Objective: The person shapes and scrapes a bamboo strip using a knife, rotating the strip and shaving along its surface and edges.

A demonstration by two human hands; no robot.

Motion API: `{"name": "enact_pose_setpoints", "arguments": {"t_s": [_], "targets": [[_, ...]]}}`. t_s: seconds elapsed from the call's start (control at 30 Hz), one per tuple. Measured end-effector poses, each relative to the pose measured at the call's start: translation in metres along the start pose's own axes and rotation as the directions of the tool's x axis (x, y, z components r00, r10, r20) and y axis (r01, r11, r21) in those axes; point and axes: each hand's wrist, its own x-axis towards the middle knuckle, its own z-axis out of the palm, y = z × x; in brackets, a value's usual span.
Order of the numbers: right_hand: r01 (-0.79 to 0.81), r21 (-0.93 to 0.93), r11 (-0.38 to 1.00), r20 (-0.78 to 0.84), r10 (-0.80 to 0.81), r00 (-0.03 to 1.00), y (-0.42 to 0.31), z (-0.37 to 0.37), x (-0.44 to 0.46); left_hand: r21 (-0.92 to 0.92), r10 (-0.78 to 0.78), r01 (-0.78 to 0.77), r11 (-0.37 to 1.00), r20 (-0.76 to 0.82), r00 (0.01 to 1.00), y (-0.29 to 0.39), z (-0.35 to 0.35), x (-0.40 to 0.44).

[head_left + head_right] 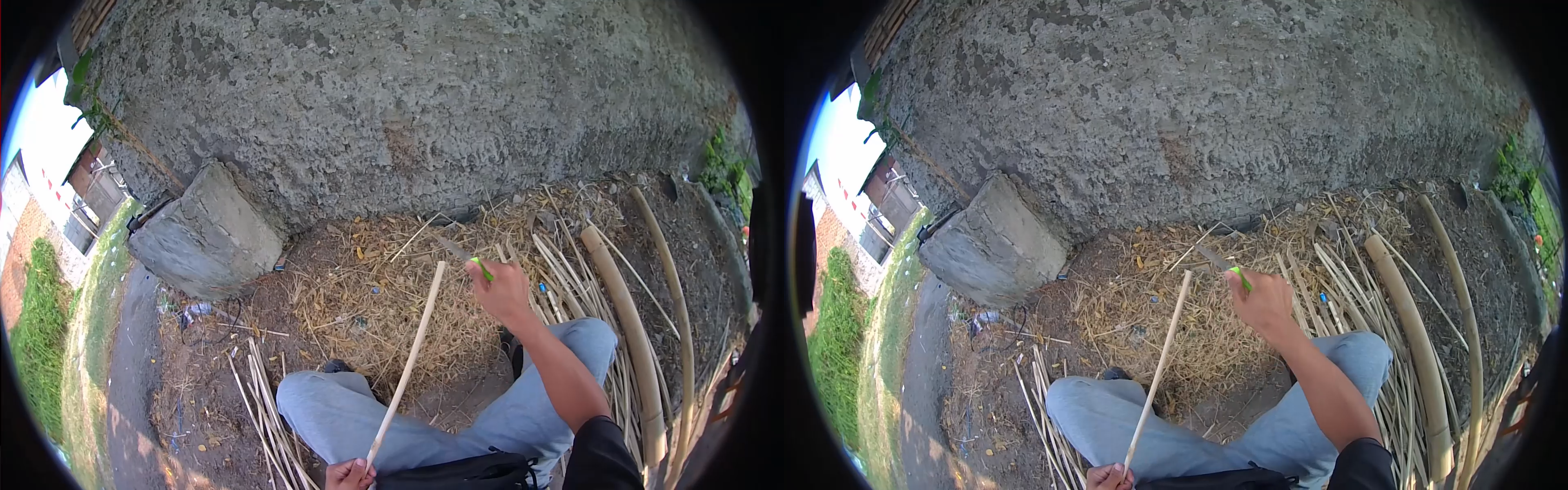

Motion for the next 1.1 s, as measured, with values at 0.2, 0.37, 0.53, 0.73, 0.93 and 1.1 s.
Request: {"name": "enact_pose_setpoints", "arguments": {"t_s": [0.2,0.37,0.53,0.73,0.93,1.1], "targets": [[-0.287,0.377,0.881,0.046,0.292,0.955,0.004,0.007,-0.008,0.302,0.184,-0.128,0.945,-0.164,0.969,0.005,-0.007,0.005],[-0.03,0.402,0.915,0.223,-0.066,0.973,-0.038,0.005,-0.061,0.46,0.344,-0.19,0.867,-0.279,0.896,-0.014,0.005,0.036],[0.279,0.495,0.823,0.19,-0.416,0.889,-0.069,0.021,-0.114,0.518,0.406,-0.215,0.828,-0.288,0.867,0.011,0.027,0.044],[0.444,0.391,0.806,0.17,-0.538,0.826,-0.072,0.02,-0.111,0.359,0.287,-0.196,0.913,-0.22,0.933,0.043,0.044,0.046],[0.533,0.314,0.786,0.074,-0.58,0.811,-0.072,0.012,-0.096,0.118,0.186,-0.171,0.978,-0.129,0.974,0.043,0.046,0.051],[0.57,0.264,0.778,0.032,-0.598,0.801,-0.07,0.017,-0.092,0.049,0.108,-0.103,0.993,-0.099,0.989,0.036,0.039,0.053]]}}
